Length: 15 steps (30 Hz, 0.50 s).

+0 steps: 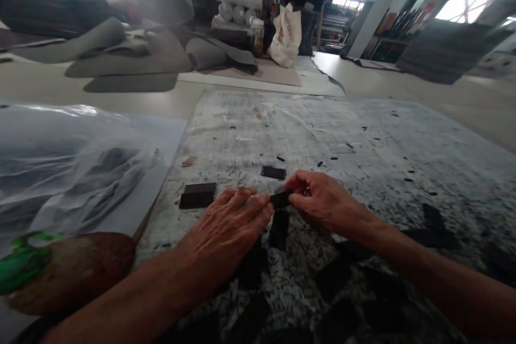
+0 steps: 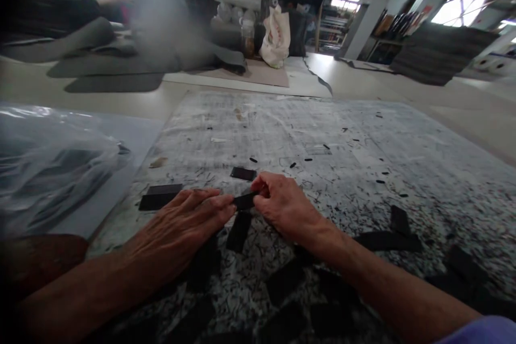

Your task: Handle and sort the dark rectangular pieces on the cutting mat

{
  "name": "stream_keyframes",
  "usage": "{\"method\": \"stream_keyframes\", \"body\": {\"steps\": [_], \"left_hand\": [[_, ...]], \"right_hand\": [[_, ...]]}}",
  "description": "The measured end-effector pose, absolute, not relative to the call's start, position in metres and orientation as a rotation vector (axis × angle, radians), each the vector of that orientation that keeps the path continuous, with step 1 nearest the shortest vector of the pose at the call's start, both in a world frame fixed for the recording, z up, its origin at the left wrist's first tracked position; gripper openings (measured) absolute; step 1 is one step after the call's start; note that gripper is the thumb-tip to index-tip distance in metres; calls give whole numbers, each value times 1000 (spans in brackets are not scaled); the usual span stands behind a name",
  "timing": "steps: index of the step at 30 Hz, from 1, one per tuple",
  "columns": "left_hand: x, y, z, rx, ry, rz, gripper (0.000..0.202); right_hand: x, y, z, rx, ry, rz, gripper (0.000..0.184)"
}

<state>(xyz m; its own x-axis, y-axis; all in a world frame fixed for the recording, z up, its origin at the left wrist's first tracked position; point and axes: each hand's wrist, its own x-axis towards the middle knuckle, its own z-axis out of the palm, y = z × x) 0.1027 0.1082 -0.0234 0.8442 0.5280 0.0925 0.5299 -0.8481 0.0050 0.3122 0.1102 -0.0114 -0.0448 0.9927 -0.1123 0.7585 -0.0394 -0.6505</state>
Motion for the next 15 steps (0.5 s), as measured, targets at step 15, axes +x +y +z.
{"method": "stream_keyframes", "body": {"steps": [15], "left_hand": [[105, 113, -18, -2956, -740, -61, 38]], "right_hand": [[319, 109, -6, -1835, -1784, 888, 14]]}}
